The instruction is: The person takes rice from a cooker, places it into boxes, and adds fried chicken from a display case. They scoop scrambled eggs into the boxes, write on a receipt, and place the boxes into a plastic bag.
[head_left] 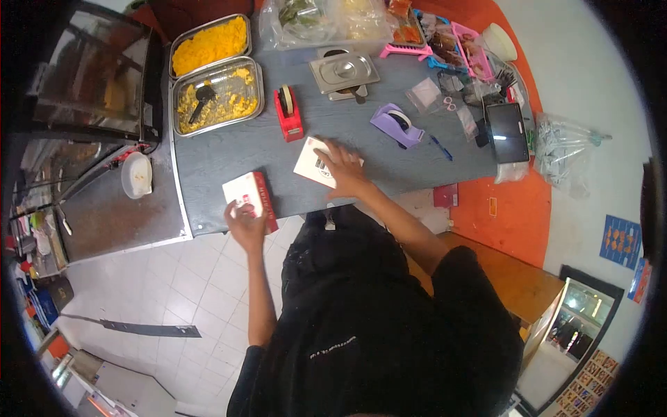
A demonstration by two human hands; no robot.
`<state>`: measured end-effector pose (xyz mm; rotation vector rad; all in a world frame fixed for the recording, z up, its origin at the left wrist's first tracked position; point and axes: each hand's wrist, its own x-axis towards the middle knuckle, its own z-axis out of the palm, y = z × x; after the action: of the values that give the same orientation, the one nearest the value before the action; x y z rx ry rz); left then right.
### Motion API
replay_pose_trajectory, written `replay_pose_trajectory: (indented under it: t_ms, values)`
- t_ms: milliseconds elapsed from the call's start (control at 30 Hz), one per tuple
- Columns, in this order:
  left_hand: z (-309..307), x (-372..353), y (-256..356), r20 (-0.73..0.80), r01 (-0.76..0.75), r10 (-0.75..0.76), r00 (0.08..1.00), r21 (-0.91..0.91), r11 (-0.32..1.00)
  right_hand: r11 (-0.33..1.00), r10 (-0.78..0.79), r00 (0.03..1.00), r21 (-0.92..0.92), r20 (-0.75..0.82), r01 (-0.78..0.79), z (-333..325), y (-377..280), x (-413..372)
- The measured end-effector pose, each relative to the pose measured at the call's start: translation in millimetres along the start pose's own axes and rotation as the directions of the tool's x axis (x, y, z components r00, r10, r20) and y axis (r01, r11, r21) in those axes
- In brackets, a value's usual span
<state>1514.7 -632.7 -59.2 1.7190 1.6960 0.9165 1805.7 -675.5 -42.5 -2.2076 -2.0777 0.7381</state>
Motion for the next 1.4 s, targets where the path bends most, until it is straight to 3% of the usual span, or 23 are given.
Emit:
replay_pose_trajectory:
  t_ms: [67,200,300,400,467,533,600,667,733,767,833,867,933,1000,1033,1067,1100,1133,1200,1233,1300,1333,1400]
  values:
    - [23,-5,6,0.049,-0.103,0.100,0.994,0.070,0.992,0.986,0.158,0.977,0.085,-0.143,-0.147,24,21,-12]
    - [55,-15,65,0.289,-0.217,0.142,0.947,0.247,0.944,0.899,0.354,0.931,0.307,-0.090,-0.313,-11,27,-44]
    - [93,-17,65,0.374,-0.344,0.308,0.875,0.031,0.939,0.819,0.498,0.819,0.463,-0.283,-0.339,-19,41,-68]
    - [126,-24,75,0.443,-0.415,0.440,0.781,-0.158,0.896,0.896,0.408,0.750,0.388,-0.521,-0.218,-36,34,-86]
    - [160,-29,67,0.548,0.170,0.178,0.817,-0.524,0.834,0.853,0.456,0.768,0.468,-0.449,-0.232,-34,24,-78]
    - [158,-32,104,0.632,0.381,0.042,0.774,-0.518,0.766,0.892,0.434,0.769,0.342,-0.469,-0.295,-26,19,-67]
    - [164,-32,117,0.635,0.393,0.038,0.772,-0.522,0.757,0.913,0.407,0.718,0.268,-0.564,-0.306,-18,24,-60]
    - [175,-30,108,0.628,0.357,0.060,0.776,-0.516,0.778,0.873,0.461,0.759,0.387,-0.459,-0.297,-29,39,-72]
    - [177,-30,103,0.599,0.347,0.014,0.800,-0.483,0.804,0.825,0.405,0.731,0.564,-0.549,-0.034,-39,59,-86]
    - [177,-28,99,0.524,0.214,0.064,0.850,-0.453,0.865,0.825,0.388,0.679,0.564,-0.624,0.047,-50,76,-101]
    - [171,-34,104,0.318,-0.043,0.182,0.930,-0.398,0.916,0.615,0.597,0.609,0.785,-0.522,0.069,-54,127,-137]
    - [160,-41,128,0.187,-0.161,0.244,0.952,-0.373,0.914,0.607,0.685,0.436,0.788,-0.584,0.103,-58,156,-163]
    - [156,-57,174,0.175,-0.143,0.256,0.951,-0.486,0.862,0.673,0.739,0.105,0.726,-0.665,-0.140,-74,234,-223]
    - [167,-84,227,0.161,-0.120,0.261,0.952,-0.589,0.799,0.692,0.697,-0.157,0.714,-0.699,-0.106,-73,341,-283]
    - [180,-101,259,0.219,-0.147,0.340,0.914,-0.604,0.783,0.394,0.882,-0.191,0.897,-0.430,-0.203,-91,378,-315]
    - [195,-116,282,0.275,-0.172,0.417,0.866,-0.619,0.766,0.398,0.839,-0.253,0.860,-0.482,-0.319,-91,427,-340]
    - [223,-130,280,0.400,0.002,0.357,0.844,-0.669,0.744,0.388,0.788,-0.304,0.815,-0.535,-0.430,-85,480,-358]
    - [245,-149,311,0.362,-0.217,0.545,0.757,-0.647,0.731,0.382,0.794,-0.306,0.822,-0.525,-0.422,-76,527,-368]
    - [292,-191,367,0.449,-0.272,0.681,0.579,-0.681,0.680,0.619,0.687,-0.128,0.668,-0.715,-0.412,-57,610,-383]
    - [314,-210,394,0.497,-0.318,0.750,0.437,-0.695,0.645,0.609,0.698,-0.128,0.678,-0.705,-0.413,-53,638,-388]
    - [354,-257,453,0.544,-0.344,0.808,0.225,-0.732,0.588,0.496,0.828,0.307,0.359,-0.468,-0.790,-49,679,-392]
    - [377,-278,469,0.554,-0.350,0.823,0.123,-0.752,0.559,0.503,0.828,0.319,0.358,-0.461,-0.787,-55,683,-392]
    - [411,-316,505,0.598,-0.306,0.801,-0.008,-0.764,0.568,0.299,0.929,0.215,0.269,-0.302,-0.915,-73,680,-388]
